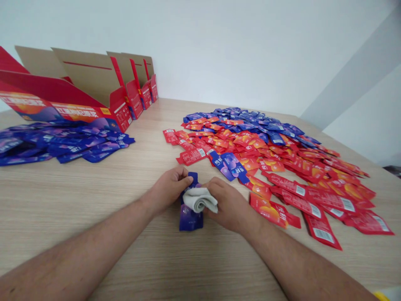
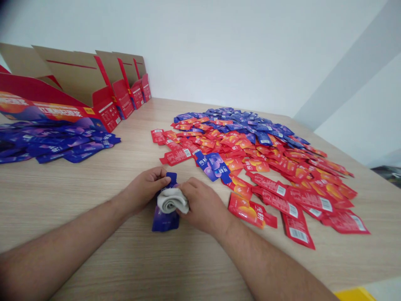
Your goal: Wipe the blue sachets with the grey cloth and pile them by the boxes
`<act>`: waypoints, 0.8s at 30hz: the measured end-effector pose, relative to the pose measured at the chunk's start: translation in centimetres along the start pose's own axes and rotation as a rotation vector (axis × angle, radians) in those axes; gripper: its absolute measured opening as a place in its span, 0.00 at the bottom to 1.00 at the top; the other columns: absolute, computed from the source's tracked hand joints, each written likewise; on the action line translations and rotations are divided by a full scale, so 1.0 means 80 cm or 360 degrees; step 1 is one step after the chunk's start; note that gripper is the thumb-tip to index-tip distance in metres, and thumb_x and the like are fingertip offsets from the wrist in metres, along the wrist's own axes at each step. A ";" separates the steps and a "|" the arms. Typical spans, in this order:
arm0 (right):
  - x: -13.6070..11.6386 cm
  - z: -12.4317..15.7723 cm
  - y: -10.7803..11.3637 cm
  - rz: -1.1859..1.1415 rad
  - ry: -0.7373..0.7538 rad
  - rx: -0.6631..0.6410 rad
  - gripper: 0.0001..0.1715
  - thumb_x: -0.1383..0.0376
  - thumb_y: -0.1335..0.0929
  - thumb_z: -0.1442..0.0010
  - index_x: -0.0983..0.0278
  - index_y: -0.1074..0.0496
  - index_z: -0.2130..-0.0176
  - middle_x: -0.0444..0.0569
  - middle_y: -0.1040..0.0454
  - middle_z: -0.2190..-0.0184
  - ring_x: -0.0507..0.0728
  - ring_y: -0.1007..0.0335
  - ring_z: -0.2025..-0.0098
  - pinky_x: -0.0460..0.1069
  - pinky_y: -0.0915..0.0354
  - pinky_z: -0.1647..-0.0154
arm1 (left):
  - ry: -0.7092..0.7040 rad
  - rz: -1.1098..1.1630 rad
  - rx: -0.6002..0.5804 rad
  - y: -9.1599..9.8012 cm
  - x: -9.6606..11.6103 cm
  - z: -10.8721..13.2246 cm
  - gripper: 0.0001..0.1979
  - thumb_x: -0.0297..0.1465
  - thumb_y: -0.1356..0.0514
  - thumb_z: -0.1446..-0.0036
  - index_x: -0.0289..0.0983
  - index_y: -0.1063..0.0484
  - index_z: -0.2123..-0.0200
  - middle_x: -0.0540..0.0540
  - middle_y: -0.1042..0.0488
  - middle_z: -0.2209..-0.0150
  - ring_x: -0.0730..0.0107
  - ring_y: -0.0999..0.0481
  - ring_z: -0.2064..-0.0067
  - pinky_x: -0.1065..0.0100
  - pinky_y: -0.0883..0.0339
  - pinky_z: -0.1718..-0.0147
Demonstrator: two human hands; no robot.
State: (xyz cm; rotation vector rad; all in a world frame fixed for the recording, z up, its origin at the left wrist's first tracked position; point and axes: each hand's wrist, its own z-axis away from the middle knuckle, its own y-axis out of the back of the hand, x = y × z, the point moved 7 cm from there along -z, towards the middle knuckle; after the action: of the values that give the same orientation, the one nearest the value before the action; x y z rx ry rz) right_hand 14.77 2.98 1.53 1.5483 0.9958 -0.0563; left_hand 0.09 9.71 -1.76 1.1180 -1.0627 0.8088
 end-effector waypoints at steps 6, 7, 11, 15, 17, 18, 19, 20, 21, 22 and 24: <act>-0.009 0.001 -0.007 -0.0012 0.0116 -0.0139 0.15 0.69 0.27 0.42 0.62 0.24 0.53 0.51 0.24 0.58 0.59 0.27 0.56 0.52 0.30 0.55 | -0.0004 -0.0069 -0.0026 -0.002 0.002 0.002 0.12 0.40 0.38 0.47 0.39 0.33 0.73 0.52 0.32 0.75 0.70 0.35 0.71 0.69 0.42 0.72; -0.007 0.000 -0.006 -0.0005 0.0076 -0.0107 0.15 0.68 0.27 0.42 0.62 0.24 0.53 0.52 0.24 0.58 0.59 0.27 0.55 0.53 0.30 0.54 | -0.0002 -0.0048 -0.0019 -0.002 0.003 0.002 0.12 0.40 0.37 0.47 0.39 0.33 0.73 0.52 0.32 0.75 0.70 0.36 0.72 0.68 0.43 0.73; -0.003 -0.001 0.000 0.0002 0.0008 -0.0003 0.16 0.68 0.28 0.42 0.64 0.24 0.52 0.53 0.24 0.58 0.60 0.27 0.55 0.54 0.30 0.53 | 0.0016 0.0021 -0.0016 -0.001 0.005 0.002 0.13 0.42 0.38 0.47 0.39 0.35 0.73 0.53 0.34 0.76 0.71 0.38 0.73 0.68 0.44 0.73; -0.012 -0.001 -0.008 0.0020 0.0141 -0.0152 0.13 0.68 0.28 0.41 0.63 0.24 0.54 0.52 0.24 0.59 0.60 0.28 0.56 0.53 0.30 0.55 | -0.0007 -0.0101 -0.0048 -0.003 0.006 0.002 0.13 0.41 0.38 0.47 0.39 0.33 0.73 0.52 0.33 0.75 0.70 0.36 0.71 0.68 0.43 0.71; -0.005 -0.002 -0.002 0.0014 0.0034 -0.0063 0.15 0.68 0.28 0.42 0.63 0.24 0.53 0.52 0.24 0.58 0.60 0.28 0.54 0.53 0.30 0.54 | -0.0005 -0.0029 -0.0038 -0.002 0.004 0.001 0.13 0.42 0.38 0.47 0.39 0.35 0.72 0.53 0.34 0.76 0.71 0.37 0.72 0.68 0.44 0.72; -0.002 -0.003 0.001 0.0003 -0.0013 -0.0015 0.15 0.68 0.28 0.42 0.63 0.25 0.53 0.52 0.24 0.58 0.60 0.28 0.54 0.53 0.30 0.53 | 0.0003 0.0011 -0.0032 -0.002 0.003 0.001 0.14 0.43 0.38 0.46 0.39 0.36 0.72 0.53 0.35 0.76 0.71 0.38 0.73 0.68 0.45 0.73; 0.000 -0.003 0.002 -0.0007 -0.0029 0.0009 0.16 0.67 0.27 0.42 0.63 0.25 0.52 0.52 0.24 0.58 0.60 0.28 0.54 0.53 0.30 0.53 | 0.0008 0.0029 -0.0030 -0.002 0.002 0.001 0.14 0.43 0.38 0.46 0.40 0.36 0.72 0.54 0.35 0.76 0.71 0.39 0.73 0.68 0.46 0.73; -0.001 -0.002 0.001 -0.0013 -0.0007 -0.0002 0.15 0.67 0.27 0.41 0.63 0.25 0.53 0.52 0.24 0.58 0.60 0.28 0.54 0.53 0.30 0.53 | 0.0010 0.0014 -0.0036 -0.002 0.001 0.001 0.14 0.43 0.39 0.46 0.40 0.36 0.72 0.54 0.35 0.76 0.71 0.38 0.73 0.68 0.46 0.73; -0.003 -0.002 -0.001 -0.0016 0.0037 -0.0041 0.15 0.67 0.27 0.41 0.62 0.24 0.53 0.51 0.24 0.58 0.59 0.28 0.54 0.53 0.30 0.53 | 0.0008 -0.0025 -0.0051 -0.003 0.001 0.001 0.14 0.42 0.39 0.46 0.39 0.36 0.72 0.53 0.35 0.76 0.71 0.38 0.73 0.68 0.45 0.73; -0.005 -0.002 -0.005 -0.0017 0.0081 -0.0090 0.15 0.67 0.27 0.41 0.62 0.24 0.53 0.51 0.24 0.58 0.59 0.28 0.55 0.52 0.30 0.54 | 0.0004 -0.0069 -0.0059 -0.003 0.001 0.001 0.14 0.42 0.39 0.45 0.39 0.35 0.72 0.53 0.34 0.75 0.71 0.37 0.72 0.68 0.45 0.72; -0.005 -0.001 -0.008 -0.0009 0.0102 -0.0123 0.15 0.66 0.27 0.42 0.62 0.24 0.53 0.51 0.24 0.58 0.59 0.27 0.56 0.53 0.30 0.55 | -0.0009 -0.0101 -0.0063 -0.004 0.002 0.001 0.14 0.42 0.38 0.45 0.39 0.35 0.72 0.53 0.34 0.75 0.71 0.37 0.72 0.68 0.44 0.72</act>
State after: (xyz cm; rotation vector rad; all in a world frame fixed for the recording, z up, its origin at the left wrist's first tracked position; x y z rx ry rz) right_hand 14.06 2.75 1.28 1.4844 1.0411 0.0277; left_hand 0.39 9.55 -1.69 1.1156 -1.0385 0.7320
